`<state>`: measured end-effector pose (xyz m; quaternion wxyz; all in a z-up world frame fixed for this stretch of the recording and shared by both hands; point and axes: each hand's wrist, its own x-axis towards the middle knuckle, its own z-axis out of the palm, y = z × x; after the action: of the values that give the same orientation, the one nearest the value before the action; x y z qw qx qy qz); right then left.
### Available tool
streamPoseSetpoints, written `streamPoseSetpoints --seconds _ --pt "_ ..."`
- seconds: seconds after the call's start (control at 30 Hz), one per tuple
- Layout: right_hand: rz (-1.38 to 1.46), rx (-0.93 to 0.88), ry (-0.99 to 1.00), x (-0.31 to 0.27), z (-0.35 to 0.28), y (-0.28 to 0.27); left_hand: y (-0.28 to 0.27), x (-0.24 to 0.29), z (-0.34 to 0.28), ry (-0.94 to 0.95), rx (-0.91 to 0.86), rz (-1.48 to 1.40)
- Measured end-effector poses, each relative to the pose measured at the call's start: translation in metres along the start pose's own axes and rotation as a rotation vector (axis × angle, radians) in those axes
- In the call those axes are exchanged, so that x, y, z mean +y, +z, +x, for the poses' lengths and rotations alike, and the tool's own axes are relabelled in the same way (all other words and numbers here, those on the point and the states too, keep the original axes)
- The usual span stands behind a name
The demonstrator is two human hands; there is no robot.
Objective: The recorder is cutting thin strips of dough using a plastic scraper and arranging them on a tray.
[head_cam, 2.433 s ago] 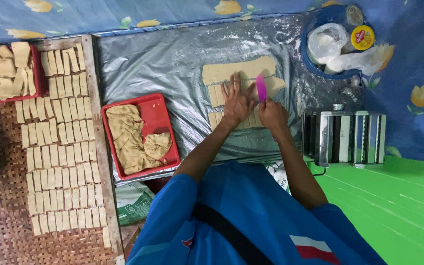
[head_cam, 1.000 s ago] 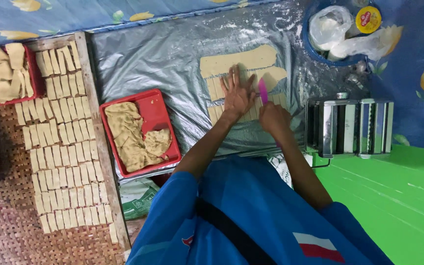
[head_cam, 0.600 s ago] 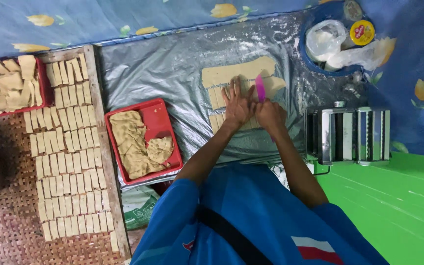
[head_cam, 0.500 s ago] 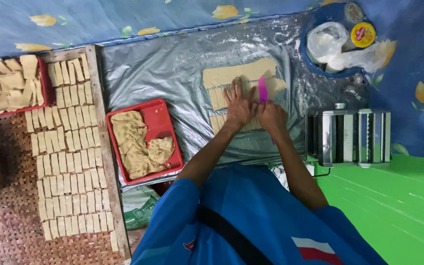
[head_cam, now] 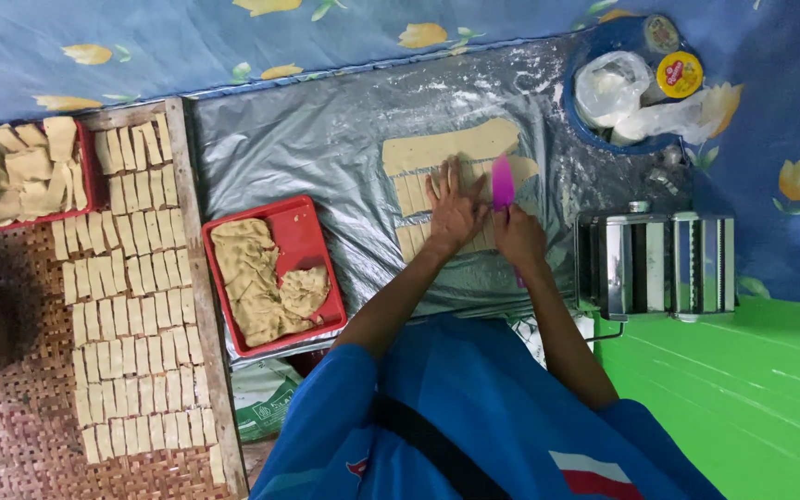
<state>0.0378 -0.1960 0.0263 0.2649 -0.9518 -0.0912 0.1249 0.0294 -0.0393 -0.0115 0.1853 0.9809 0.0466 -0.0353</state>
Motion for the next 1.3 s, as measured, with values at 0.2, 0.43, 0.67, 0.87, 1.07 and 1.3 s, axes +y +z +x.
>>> streamPoseSetpoints --seconds 0.2,0.43,0.67,0.87,1.07,1.3 --pt "-0.125 -0.037 0.059 0.013 0.011 0.007 0.007 -0.001 0.000 0.013 0.024 -0.025" --pt "-0.040 0.017 0.035 0.012 0.007 0.000 0.015 0.002 0.004 0.053 0.043 -0.019" --pt "-0.060 -0.021 0.026 0.014 0.014 -0.003 0.019 0.008 0.006 0.075 -0.002 -0.032" --pt "-0.073 -0.011 -0.002 0.011 0.023 -0.001 0.010 0.010 0.009 0.034 -0.027 -0.010" --pt "-0.102 -0.022 -0.014 0.001 0.026 -0.011 0.008 0.012 0.011 0.021 -0.003 0.009" --pt "-0.233 -0.040 -0.066 0.008 0.033 -0.010 0.008 0.013 0.012 -0.004 -0.021 -0.016"
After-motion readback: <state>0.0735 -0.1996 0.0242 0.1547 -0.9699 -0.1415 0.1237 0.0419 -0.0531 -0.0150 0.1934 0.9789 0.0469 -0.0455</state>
